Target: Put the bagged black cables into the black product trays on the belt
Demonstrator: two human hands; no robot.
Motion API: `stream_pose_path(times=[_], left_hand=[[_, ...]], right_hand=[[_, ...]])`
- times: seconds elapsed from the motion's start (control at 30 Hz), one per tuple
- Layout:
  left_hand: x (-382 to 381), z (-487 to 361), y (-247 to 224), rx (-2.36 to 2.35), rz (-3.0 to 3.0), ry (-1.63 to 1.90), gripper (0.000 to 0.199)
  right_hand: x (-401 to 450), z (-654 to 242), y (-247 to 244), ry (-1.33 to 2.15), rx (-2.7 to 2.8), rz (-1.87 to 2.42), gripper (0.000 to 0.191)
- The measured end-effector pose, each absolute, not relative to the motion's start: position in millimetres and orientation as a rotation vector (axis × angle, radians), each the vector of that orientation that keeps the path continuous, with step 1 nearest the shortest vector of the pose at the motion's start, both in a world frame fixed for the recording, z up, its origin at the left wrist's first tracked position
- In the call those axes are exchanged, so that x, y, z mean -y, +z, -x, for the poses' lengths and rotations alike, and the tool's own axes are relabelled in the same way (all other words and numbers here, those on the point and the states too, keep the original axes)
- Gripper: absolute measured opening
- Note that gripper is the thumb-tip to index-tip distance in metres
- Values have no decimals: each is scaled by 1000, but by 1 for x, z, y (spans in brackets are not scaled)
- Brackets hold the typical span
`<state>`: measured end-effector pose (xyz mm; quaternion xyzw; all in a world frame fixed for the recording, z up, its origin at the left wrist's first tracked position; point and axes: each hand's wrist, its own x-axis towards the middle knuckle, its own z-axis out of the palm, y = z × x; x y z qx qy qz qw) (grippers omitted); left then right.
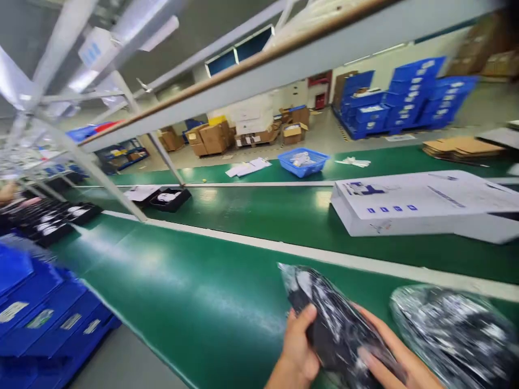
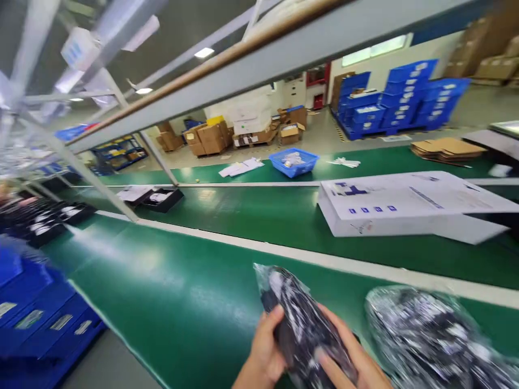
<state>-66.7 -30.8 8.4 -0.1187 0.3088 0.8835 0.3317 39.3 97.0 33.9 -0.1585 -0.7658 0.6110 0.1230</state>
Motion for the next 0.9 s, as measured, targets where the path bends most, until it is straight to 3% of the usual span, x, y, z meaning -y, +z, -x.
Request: stream_pose_path(times=[0.17, 0.27, 0.4, 0.53, 0.6, 0.77, 0.83, 0.9], left_hand=[[41, 78, 26, -695, 447, 2259, 44], [44, 83, 37, -701, 355, 2254, 31], [47, 81, 38, -655, 321, 2277, 32], [47, 67, 31, -801, 323, 2279, 42], [46, 59, 31, -939, 186, 2266, 48], [41, 44, 36, -1289, -138, 2199, 53], [40, 39, 38, -1383, -193, 2176, 52], [38, 35, 40, -1393, -218, 2162, 49]], right_hand=[[-95, -56, 62, 1943, 2276, 409, 39], [-94, -56, 65, 2125, 2159, 397, 39], [-95, -47, 52, 2479, 1746, 464, 39], [-89, -35, 49, 2668, 1197, 521, 24], [-82, -33, 52, 2665, 1122, 496, 30], [-68, -36, 51, 2302, 1706, 368, 79], [-65, -36, 46, 2164, 1840, 403, 81], [-65, -37, 43, 2139, 1840, 464, 69]])
